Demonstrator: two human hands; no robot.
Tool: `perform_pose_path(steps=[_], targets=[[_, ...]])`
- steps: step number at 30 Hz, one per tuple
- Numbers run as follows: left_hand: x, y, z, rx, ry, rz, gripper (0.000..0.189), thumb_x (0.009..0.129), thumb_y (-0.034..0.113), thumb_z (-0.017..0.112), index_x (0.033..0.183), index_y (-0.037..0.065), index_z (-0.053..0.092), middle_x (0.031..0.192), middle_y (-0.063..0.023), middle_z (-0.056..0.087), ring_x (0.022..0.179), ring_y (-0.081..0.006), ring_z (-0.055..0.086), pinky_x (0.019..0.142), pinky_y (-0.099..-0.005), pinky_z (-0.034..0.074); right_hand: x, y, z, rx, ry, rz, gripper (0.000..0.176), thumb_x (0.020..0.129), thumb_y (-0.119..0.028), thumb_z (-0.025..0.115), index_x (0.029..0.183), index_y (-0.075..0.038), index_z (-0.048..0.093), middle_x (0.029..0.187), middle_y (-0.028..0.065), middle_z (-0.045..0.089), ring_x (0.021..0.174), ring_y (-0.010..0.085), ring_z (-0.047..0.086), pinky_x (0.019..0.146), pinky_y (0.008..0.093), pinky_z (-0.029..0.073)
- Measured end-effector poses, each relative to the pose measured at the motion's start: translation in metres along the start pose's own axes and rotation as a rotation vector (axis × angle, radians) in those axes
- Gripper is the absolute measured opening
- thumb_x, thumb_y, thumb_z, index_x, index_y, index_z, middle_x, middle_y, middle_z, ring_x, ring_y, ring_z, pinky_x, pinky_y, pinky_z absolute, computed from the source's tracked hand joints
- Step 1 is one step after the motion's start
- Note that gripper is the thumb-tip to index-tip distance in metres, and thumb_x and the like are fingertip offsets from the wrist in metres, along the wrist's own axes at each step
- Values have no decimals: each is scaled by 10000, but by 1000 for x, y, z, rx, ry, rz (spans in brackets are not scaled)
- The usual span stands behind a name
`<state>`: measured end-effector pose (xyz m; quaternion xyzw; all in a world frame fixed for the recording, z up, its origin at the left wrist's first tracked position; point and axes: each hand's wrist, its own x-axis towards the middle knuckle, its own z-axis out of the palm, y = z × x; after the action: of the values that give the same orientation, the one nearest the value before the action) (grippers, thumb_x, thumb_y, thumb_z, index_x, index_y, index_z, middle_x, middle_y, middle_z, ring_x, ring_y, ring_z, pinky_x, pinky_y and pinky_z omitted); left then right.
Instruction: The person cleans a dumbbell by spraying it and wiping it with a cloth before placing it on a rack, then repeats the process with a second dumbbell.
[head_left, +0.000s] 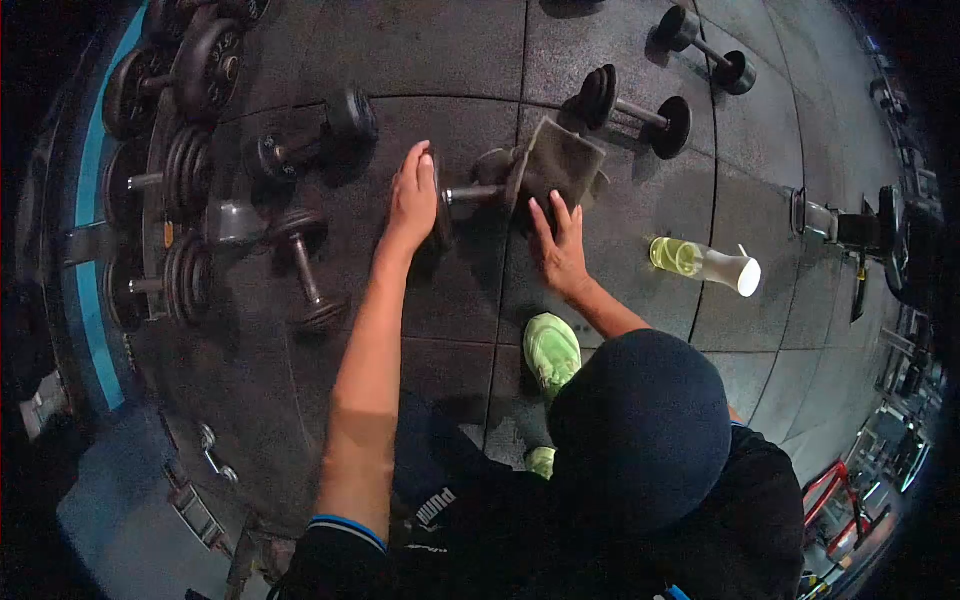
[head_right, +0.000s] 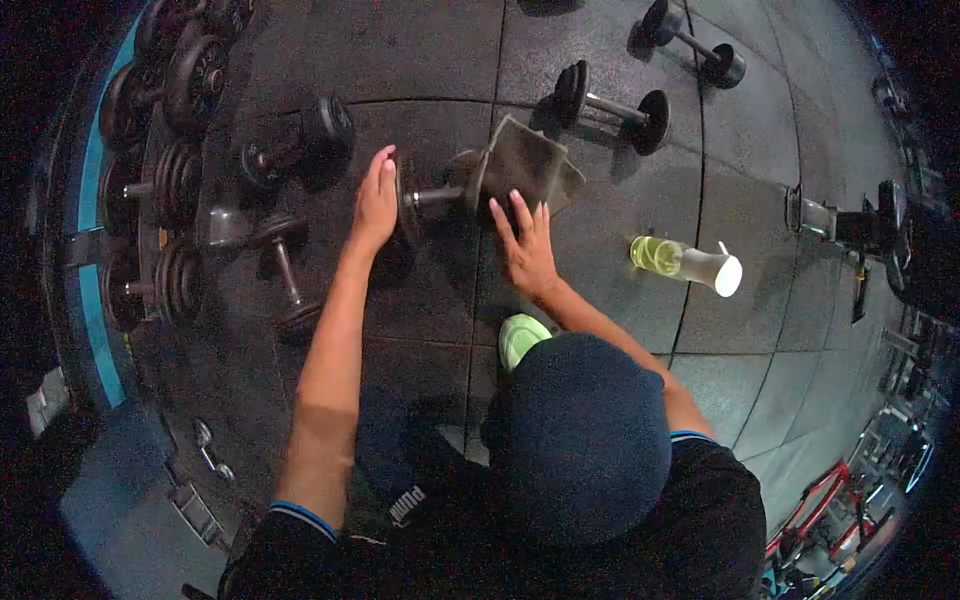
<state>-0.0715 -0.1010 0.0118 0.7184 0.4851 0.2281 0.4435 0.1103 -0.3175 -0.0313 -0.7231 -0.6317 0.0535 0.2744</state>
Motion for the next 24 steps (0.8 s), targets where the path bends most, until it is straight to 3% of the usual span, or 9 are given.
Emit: perform_pose_path(steps=[2, 6, 7, 9, 12, 15, 18, 21, 24], targets=[[-9, -7, 2, 5, 63, 113, 490, 1090, 340, 405, 1407, -4, 550, 1441, -216, 570, 1370, -379, 510, 1148, -420, 386, -12, 6, 4, -14, 19, -66, 632, 950, -80, 505, 1571, -124, 398, 1657, 193, 206, 1473, 498, 276, 1204, 663, 189], [19, -4, 7, 3, 119, 81, 473, 1086, 330, 412, 1350, -13, 604, 1379, -230, 615, 1306, -402, 562, 1105, -441, 423, 21, 6, -4, 37, 99, -77, 606, 957, -84, 461, 1557, -40, 387, 1650, 204, 260, 1460, 491, 307, 1192, 663, 203], [29, 4, 3, -31, 130, 8, 485, 1078, 397, 443, 1322, 34, 654, 1370, -200, 637, 1321, -356, 566, 1102, -409, 425, 39, 7, -7, 31, 127, -89, 595, 953, -73, 459, 1543, -27, 400, 1639, 209, 283, 1455, 493, 319, 1196, 632, 224], [35, 41, -5, 58, 78, -117, 563, 1059, 477, 458, 1413, 57, 583, 1419, -195, 603, 1344, -393, 535, 1117, -431, 407, 76, 11, -14, 15, 187, -113, 572, 944, -53, 456, 1513, -1, 426, 1617, 219, 331, 1445, 495, 343, 1203, 570, 266], [42, 29, 12, 335, 159, -5, 666, 1034, 569, 450, 1517, 110, 471, 1482, -188, 550, 1369, -424, 499, 1144, -508, 359, 107, 15, -25, 72, 234, -43, 524, 938, 24, 501, 1460, -24, 491, 1475, 216, 529, 1334, 450, 527, 1137, 499, 415], [70, 32, 5, 279, 96, -115, 682, 1034, 566, 427, 1563, 138, 391, 1490, -205, 532, 1382, -439, 474, 1138, -646, 296, 59, 11, -39, 268, 175, -56, 598, 842, 79, 480, 1436, 20, 494, 1458, 238, 542, 1348, 450, 518, 1145, 427, 412], [94, 43, 3, 250, 64, -182, 664, 1026, 559, 426, 1536, 134, 443, 1478, -222, 537, 1387, -437, 470, 1149, -641, 293, 19, -29, -77, 297, 153, 7, 627, 790, 150, 491, 1401, 20, 534, 1411, 239, 583, 1318, 412, 566, 1114, 425, 452], [108, 39, 6, 266, 78, -190, 638, 1021, 540, 425, 1500, 123, 492, 1458, -227, 552, 1364, -437, 496, 1156, -650, 275, 57, -34, -117, 372, 403, 12, 505, 826, 175, 482, 1295, 40, 614, 1333, 242, 640, 1237, 393, 637, 1060, 411, 500], [111, 39, 5, 301, 74, -189, 629, 1014, 538, 433, 1478, 121, 515, 1456, -224, 555, 1361, -431, 503, 1159, -649, 269, 67, -44, -125, 168, 210, -187, 475, 848, 172, 492, 1283, 34, 622, 1271, 247, 672, 1161, 393, 681, 1001, 406, 539]])
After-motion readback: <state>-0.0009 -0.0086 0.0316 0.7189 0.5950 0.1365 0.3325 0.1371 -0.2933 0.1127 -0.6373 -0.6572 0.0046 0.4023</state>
